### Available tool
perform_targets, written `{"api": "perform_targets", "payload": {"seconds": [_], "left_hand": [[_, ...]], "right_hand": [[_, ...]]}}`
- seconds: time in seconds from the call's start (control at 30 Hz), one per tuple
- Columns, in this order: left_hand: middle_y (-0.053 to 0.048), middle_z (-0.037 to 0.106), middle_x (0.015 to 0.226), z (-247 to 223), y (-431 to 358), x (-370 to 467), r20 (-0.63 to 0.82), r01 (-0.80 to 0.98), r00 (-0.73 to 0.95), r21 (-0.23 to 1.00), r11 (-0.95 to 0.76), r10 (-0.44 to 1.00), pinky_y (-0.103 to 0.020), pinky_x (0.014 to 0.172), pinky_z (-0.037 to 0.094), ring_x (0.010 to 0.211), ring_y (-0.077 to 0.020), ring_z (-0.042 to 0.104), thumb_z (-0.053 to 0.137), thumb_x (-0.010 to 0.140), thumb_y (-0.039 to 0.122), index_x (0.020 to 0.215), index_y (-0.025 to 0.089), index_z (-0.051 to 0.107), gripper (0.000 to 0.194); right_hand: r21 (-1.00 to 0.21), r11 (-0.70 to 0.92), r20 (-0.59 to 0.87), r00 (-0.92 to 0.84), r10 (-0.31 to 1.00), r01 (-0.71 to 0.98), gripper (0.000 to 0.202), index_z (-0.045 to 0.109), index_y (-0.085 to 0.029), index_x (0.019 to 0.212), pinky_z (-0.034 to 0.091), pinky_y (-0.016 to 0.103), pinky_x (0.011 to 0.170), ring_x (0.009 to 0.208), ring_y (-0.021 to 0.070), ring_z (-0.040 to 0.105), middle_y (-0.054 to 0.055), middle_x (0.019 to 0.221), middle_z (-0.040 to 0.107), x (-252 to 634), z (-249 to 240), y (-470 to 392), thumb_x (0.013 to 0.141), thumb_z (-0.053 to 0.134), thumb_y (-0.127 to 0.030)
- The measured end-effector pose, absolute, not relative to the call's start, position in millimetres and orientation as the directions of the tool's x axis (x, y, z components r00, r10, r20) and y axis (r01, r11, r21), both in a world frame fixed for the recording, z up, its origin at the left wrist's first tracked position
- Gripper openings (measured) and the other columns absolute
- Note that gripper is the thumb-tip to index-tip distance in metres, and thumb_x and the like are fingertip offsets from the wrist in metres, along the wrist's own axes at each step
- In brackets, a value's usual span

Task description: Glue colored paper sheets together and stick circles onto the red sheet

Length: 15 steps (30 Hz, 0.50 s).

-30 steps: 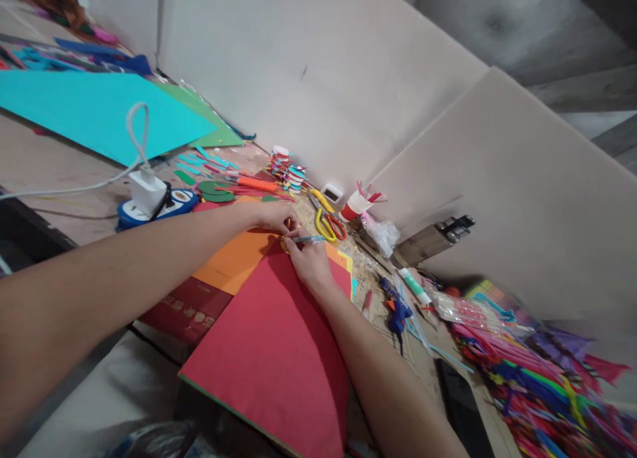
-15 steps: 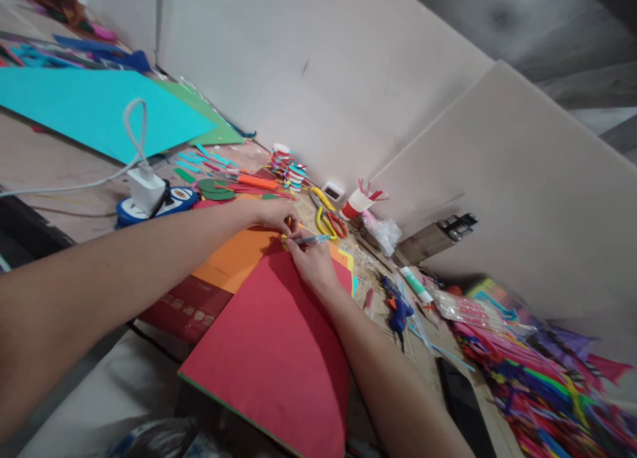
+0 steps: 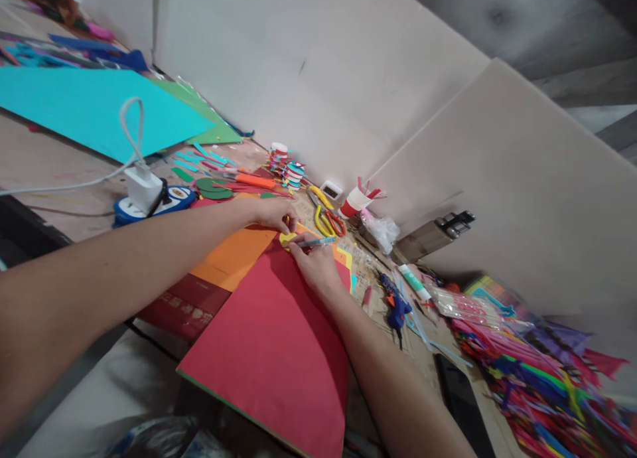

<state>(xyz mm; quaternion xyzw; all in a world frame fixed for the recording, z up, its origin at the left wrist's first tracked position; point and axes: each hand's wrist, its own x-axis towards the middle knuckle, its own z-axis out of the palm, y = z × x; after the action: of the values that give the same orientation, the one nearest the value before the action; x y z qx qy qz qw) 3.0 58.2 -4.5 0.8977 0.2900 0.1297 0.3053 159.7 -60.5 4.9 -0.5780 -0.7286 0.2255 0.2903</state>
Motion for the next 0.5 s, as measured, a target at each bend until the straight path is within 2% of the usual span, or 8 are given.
{"api": "perform_targets", "payload": {"seconds": [0.3, 0.5], "left_hand": [[0.001, 0.072, 0.077, -9, 64, 4, 0.065, 0.453, 0.788, 0.612, -0.648, 0.612, -0.017, 0.062, 0.040, 0.070, -0.0106, 0.062, 0.065, 0.070, 0.007, 0.078, 0.015, 0.072, 0.014], [0.001, 0.072, 0.077, -2, 55, 4, 0.078, 0.458, 0.787, 0.590, -0.664, 0.612, -0.016, 0.063, 0.040, 0.071, -0.0098, 0.063, 0.064, 0.074, 0.009, 0.079, 0.015, 0.071, 0.011]], "right_hand": [[-0.703, 0.184, 0.138, -0.122, 0.983, 0.687, 0.013, 0.064, -0.020, 0.074, 0.038, 0.026, 0.061, 0.064, 0.0133, 0.053, -0.001, 0.068, 0.064, 164, 7, -65, 0.078, 0.054, -0.027], [-0.864, 0.135, 0.165, 0.021, 0.986, 0.486, 0.020, 0.064, -0.019, 0.079, 0.044, 0.027, 0.065, 0.068, 0.0156, 0.058, 0.002, 0.072, 0.065, 175, 3, -64, 0.078, 0.056, -0.037]]}}
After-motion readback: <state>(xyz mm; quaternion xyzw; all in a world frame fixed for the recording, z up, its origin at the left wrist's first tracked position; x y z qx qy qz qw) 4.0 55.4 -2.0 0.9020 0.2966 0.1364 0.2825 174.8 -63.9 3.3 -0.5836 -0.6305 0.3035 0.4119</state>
